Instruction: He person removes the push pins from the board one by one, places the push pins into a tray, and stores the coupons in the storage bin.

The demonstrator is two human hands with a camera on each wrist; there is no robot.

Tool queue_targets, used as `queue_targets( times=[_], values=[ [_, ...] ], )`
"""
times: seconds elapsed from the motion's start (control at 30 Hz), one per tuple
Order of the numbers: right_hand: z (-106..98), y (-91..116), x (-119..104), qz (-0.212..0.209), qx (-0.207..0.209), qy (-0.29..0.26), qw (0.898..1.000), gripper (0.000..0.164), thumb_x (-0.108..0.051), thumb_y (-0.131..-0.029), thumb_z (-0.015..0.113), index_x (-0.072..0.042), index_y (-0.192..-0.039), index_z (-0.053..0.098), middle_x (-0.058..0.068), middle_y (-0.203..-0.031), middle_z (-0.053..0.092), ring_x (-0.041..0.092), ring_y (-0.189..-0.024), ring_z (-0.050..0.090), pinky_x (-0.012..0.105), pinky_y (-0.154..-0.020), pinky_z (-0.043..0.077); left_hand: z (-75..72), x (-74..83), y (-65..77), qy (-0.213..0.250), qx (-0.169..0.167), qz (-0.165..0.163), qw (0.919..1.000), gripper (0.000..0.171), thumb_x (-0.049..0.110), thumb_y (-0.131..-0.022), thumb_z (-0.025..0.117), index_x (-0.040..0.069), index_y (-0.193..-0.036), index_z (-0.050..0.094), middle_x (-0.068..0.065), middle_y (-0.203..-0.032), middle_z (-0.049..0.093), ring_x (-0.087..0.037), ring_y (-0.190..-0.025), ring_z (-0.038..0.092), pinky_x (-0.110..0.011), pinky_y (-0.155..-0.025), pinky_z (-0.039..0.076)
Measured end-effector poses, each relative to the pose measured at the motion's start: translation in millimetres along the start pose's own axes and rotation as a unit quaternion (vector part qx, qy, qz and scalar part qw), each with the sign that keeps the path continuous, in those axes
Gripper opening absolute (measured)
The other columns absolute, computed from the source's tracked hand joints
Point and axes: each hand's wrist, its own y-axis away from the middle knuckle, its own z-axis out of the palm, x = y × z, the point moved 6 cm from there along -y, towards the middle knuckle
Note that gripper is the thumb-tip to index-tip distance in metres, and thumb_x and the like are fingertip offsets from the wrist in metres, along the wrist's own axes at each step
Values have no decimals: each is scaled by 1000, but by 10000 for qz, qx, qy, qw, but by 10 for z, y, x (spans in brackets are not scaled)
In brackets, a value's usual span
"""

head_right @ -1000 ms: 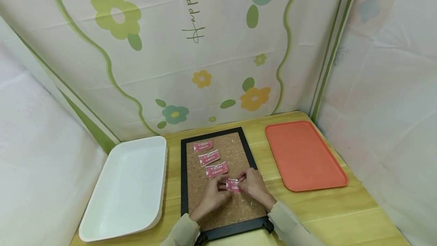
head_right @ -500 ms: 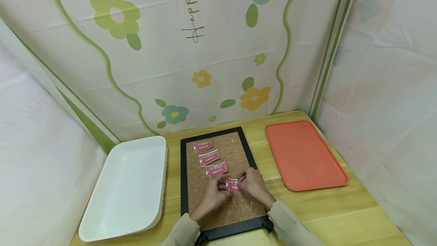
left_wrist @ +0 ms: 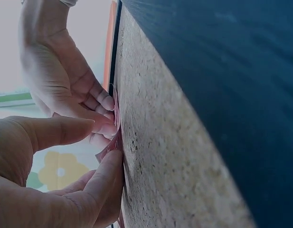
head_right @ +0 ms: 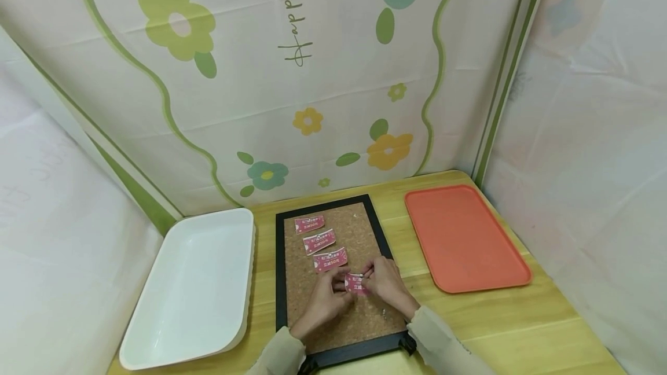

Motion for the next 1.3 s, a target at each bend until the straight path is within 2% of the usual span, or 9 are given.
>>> queue_targets(
  times=[0.53, 0.97, 1.3],
  values=[
    [37, -43, -19, -133, 63, 10, 9999, 7, 0, -83, 80, -4, -86, 75, 1, -74, 70, 10, -66, 63, 25, -57, 51, 8, -25, 9, 56, -65, 27, 10000, 52, 0, -88, 77, -10, -136, 58, -22, -113, 67, -24, -98, 73, -24, -79, 62],
    [39, -80, -12, -170, 119, -81, 9998, 10, 0, -86, 80, -7, -80, 75, 3, -71, 70, 12, -62, 62, 27, -51, 49, -10, 2, 6, 311, -21, 38, 9995, 52, -4, -87, 74, -11, -136, 58, -23, -112, 67, -30, -98, 74, -30, -81, 63],
    [21, -89, -34, -281, 75, 10, 9996, 12, 1, -88, 77, -6, -79, 74, 4, -70, 70, 12, -59, 60, 27, -49, 47, -14, 2, -5, 86, -17, 46, 10000, 50, -5, -88, 73, -9, -136, 58, -23, -113, 68, -28, -97, 73, -28, -80, 62]
  ],
)
